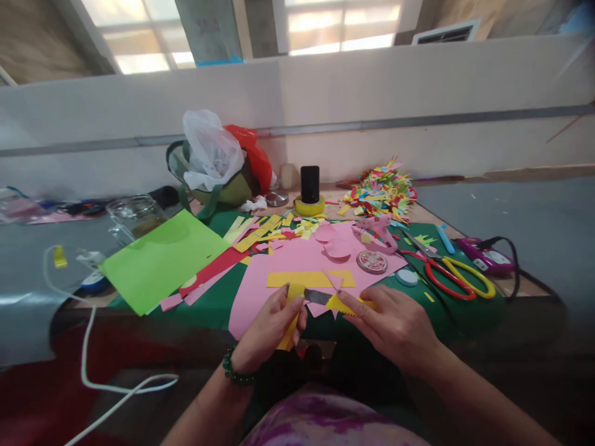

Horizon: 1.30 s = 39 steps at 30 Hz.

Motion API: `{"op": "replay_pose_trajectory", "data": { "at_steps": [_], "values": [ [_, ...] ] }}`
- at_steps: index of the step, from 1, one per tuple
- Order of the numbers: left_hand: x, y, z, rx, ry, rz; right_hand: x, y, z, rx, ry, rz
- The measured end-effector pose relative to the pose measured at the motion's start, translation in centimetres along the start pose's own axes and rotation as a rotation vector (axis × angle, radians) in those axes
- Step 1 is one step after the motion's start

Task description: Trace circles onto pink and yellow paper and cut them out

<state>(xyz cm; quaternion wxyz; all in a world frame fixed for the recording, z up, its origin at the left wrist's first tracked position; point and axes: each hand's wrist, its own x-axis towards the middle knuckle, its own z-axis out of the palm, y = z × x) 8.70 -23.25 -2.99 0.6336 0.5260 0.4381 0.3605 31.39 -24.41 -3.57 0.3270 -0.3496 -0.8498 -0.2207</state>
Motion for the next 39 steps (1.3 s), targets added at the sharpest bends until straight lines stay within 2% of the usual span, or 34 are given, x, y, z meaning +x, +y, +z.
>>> {"op": "replay_pose_trajectory", "data": {
  "at_steps": [5, 10, 17, 20, 23, 26, 27, 29, 32, 34, 36, 39],
  "values": [
    [0.4, -0.2, -0.3, 0.077, -0.026, -0.045, 0.5, -0.5, 0.5, -0.021, 0.014, 0.011],
    [0.7, -0.5, -0.7, 0.077, -0.058, -0.023, 0.2, -0.4, 1.2, -0.023, 0.028, 0.020],
    [0.4, -0.2, -1.4, -0.101, -0.058, -0.059, -0.1, 2.8, 1.9, -0.195, 0.089, 0.073],
    [0.8, 0.0, -1.6, -0.127, 0.039, -0.030, 1.2, 4.2, 3.8, -0.212, -0.044, 0.137],
    [1.4, 0.5, -2.0, -0.084, 0.094, 0.010, 3.1, 5.0, 6.0, -0.143, -0.304, 0.199],
    [1.9, 1.1, -2.6, 0.017, 0.133, 0.066, 4.4, 5.1, 6.5, -0.067, -0.430, 0.190],
    [2.0, 1.3, -2.7, 0.039, 0.149, 0.085, 4.6, 4.9, 6.2, -0.053, -0.410, 0.197],
    [2.2, 1.5, -2.7, 0.062, 0.164, 0.130, 4.8, 3.8, 4.9, 0.021, -0.290, 0.249],
    [2.5, 1.7, -1.8, 0.132, 0.110, 0.203, 5.2, 1.4, 3.1, 0.344, -0.070, 0.342],
    [2.8, 1.9, -1.1, 0.213, 0.062, 0.250, 5.7, 0.4, 2.9, 0.596, -0.057, 0.398],
    [3.3, 2.1, -1.0, 0.318, 0.058, 0.306, 6.1, 0.4, 3.4, 0.778, -0.075, 0.457],
    [4.2, 2.4, -2.8, 0.514, 0.190, 0.376, 6.1, 2.2, 4.4, 0.915, 0.005, 0.586]
  ]
}}
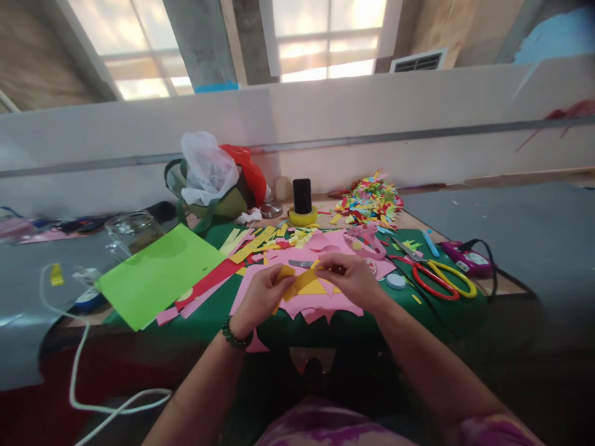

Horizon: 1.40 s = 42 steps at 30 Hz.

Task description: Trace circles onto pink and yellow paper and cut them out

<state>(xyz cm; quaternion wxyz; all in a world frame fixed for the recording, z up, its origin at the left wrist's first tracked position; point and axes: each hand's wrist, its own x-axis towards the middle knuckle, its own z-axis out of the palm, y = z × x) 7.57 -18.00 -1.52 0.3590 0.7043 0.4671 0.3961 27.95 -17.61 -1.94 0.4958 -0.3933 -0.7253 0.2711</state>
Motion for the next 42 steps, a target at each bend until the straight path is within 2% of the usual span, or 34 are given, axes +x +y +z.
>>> {"op": "replay_pose_trajectory", "data": {
  "at_steps": [3, 5, 6, 7, 8, 10, 11, 13, 15, 19, 25, 27, 31, 36, 42],
  "values": [
    [0.9, -1.2, -2.2, 0.189, 0.217, -0.008, 0.3, 1.3, -1.0, 0.063, 0.209, 0.018],
    [0.9, -1.5, -2.8, 0.265, 0.403, 0.014, 0.0, 1.5, -1.0, 0.051, 0.294, -0.068],
    [0.6, -1.4, -2.6, 0.268, 0.447, 0.023, -0.3, 1.5, -0.7, 0.034, 0.305, -0.135],
    [0.2, -1.2, -2.1, 0.237, 0.440, 0.014, -0.7, 1.4, -0.4, 0.012, 0.306, -0.212],
    [-0.2, -0.9, -1.5, 0.157, 0.359, -0.020, -1.1, 1.2, 0.0, -0.015, 0.298, -0.289],
    [-1.0, -0.3, 0.2, -0.170, 0.059, -0.170, -1.8, 0.9, 0.8, -0.081, 0.265, -0.423],
    [-1.3, -0.1, 1.0, -0.359, -0.028, -0.242, -2.2, 0.8, 1.1, -0.110, 0.242, -0.475],
    [-1.7, 0.1, 2.2, -0.614, -0.052, -0.320, -2.8, 0.6, 1.4, -0.150, 0.181, -0.542],
    [-1.7, 0.0, 2.8, -0.714, 0.021, -0.338, -3.2, 0.7, 1.4, -0.160, 0.130, -0.555],
    [-1.7, 0.0, 2.9, -0.816, 0.117, -0.356, -3.6, 1.0, 1.2, -0.063, 0.093, -0.407],
    [-2.3, 0.5, 3.2, -0.805, 0.111, -0.364, -3.8, 0.6, 1.5, 0.298, 0.095, 0.084],
    [-2.5, 0.4, 3.2, -0.776, 0.095, -0.361, -3.7, 0.4, 1.7, 0.402, 0.109, 0.189],
    [-2.8, 0.1, 2.8, -0.620, 0.119, -0.304, -3.5, 0.2, 1.7, 0.470, 0.138, 0.269],
    [-3.0, 0.0, 2.0, -0.374, 0.121, -0.208, -3.5, 0.0, 1.7, 0.453, 0.146, 0.272],
    [-3.4, -0.4, 2.7, -0.217, 0.236, -0.117, -3.8, 0.2, 1.9, 0.487, 0.155, 0.278]
  ]
}}
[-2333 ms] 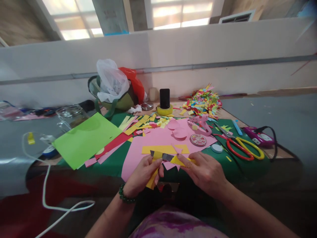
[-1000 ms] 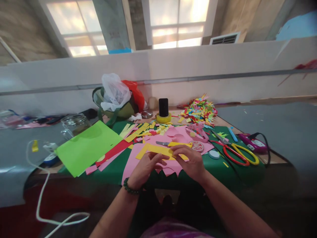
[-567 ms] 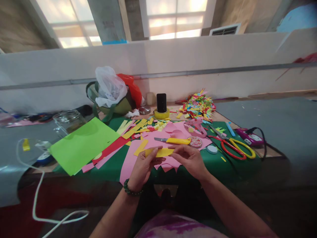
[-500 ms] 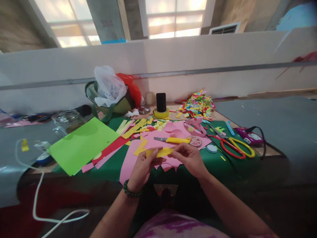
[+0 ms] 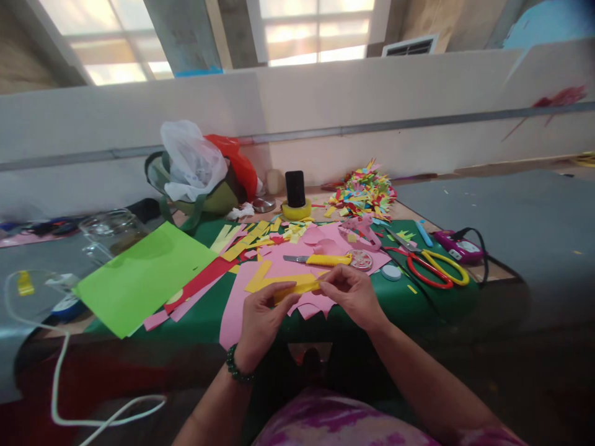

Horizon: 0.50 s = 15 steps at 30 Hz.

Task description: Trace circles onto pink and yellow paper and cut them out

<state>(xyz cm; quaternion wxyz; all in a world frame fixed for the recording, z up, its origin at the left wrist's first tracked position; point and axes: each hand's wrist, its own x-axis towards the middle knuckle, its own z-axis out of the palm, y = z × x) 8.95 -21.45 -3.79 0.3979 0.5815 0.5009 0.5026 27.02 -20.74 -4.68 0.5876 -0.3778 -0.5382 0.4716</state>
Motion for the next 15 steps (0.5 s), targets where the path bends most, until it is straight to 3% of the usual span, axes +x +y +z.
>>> {"op": "replay_pose_trajectory", "data": {
  "at_steps": [8, 15],
  "values": [
    [-0.1, -0.7, 0.0, 0.045, 0.053, 0.056, -0.1, 0.2, -0.4, 0.045, 0.042, 0.074],
    [-0.1, -0.1, -0.3, 0.103, -0.077, 0.025, -0.1, -0.2, -1.1, 0.004, 0.059, 0.081]
  ]
}}
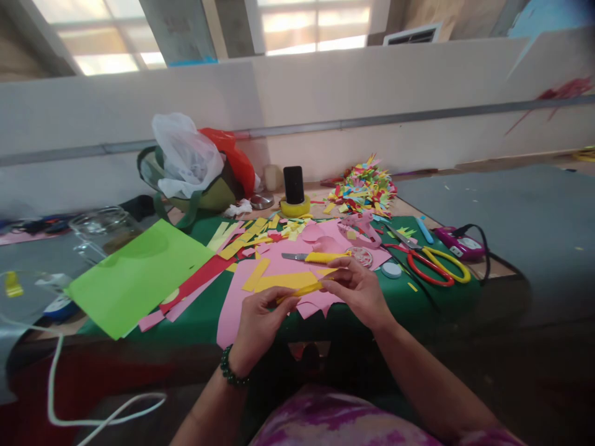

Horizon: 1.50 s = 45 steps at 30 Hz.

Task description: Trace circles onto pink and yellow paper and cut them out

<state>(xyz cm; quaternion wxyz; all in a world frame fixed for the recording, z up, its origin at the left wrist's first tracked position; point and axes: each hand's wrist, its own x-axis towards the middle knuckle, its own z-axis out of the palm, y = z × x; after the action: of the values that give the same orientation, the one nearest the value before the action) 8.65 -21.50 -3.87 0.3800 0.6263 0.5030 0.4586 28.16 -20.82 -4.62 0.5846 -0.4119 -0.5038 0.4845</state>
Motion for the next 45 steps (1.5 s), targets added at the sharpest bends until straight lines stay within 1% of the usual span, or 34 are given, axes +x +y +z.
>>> {"op": "replay_pose_trajectory", "data": {
  "at_steps": [4, 8, 13, 16, 24, 27, 29, 31, 32, 35, 36, 37, 38, 40, 41, 43, 45],
  "values": [
    [0.0, -0.2, 0.0, -0.039, -0.065, -0.035, 0.0, 0.1, -0.2, 0.014, 0.006, 0.018],
    [0.1, -0.4, 0.0, -0.058, -0.104, -0.043, -0.2, 0.3, 0.1, -0.002, 0.014, 0.017],
    [0.1, 0.6, 0.4, -0.038, -0.199, -0.067, -1.0, 0.2, 0.9, -0.064, -0.002, -0.007],
    [0.0, 1.2, 0.5, -0.058, -0.248, -0.061, -1.4, 0.1, 1.2, -0.086, -0.006, 0.009],
    [-0.2, 0.7, 0.3, -0.123, -0.251, -0.109, -1.1, 0.7, 0.7, 0.031, -0.100, 0.122],
    [-0.1, 0.7, 0.0, -0.112, -0.276, -0.110, -1.0, 0.5, 0.4, 0.010, -0.128, 0.137],
    [0.1, 0.8, -0.4, -0.101, -0.297, -0.113, -1.0, 0.3, 0.3, -0.032, -0.119, 0.119],
    [0.3, 0.9, -0.7, -0.122, -0.270, -0.135, -1.0, 0.0, 0.1, -0.055, -0.081, 0.080],
    [0.3, 1.0, -0.7, -0.174, -0.212, -0.145, -1.0, -0.1, 0.1, -0.047, -0.047, 0.053],
    [0.3, 0.9, 0.1, -0.495, 0.056, -0.170, -0.9, -0.1, 0.2, 0.035, 0.081, -0.051],
    [0.1, 0.8, 0.6, -0.609, 0.114, -0.189, -1.0, 0.0, 0.4, 0.062, 0.117, -0.085],
    [0.0, 0.7, 1.2, -0.692, 0.131, -0.220, -1.1, 0.1, 0.6, 0.079, 0.145, -0.112],
    [-0.2, 0.6, 1.8, -0.739, 0.109, -0.256, -1.2, 0.2, 0.9, 0.084, 0.164, -0.135],
    [-0.4, 0.5, 3.0, -0.755, 0.043, -0.312, -1.5, 0.6, 1.7, 0.073, 0.185, -0.167],
    [-0.5, 0.6, 3.4, -0.742, 0.029, -0.321, -1.7, 0.7, 2.0, 0.062, 0.187, -0.179],
    [-0.7, 0.8, 3.9, -0.710, 0.046, -0.318, -2.1, 1.1, 2.6, 0.042, 0.174, -0.195],
    [-0.7, 1.1, 4.0, -0.692, 0.081, -0.331, -2.4, 1.3, 2.9, 0.022, 0.149, -0.199]
  ]
}}
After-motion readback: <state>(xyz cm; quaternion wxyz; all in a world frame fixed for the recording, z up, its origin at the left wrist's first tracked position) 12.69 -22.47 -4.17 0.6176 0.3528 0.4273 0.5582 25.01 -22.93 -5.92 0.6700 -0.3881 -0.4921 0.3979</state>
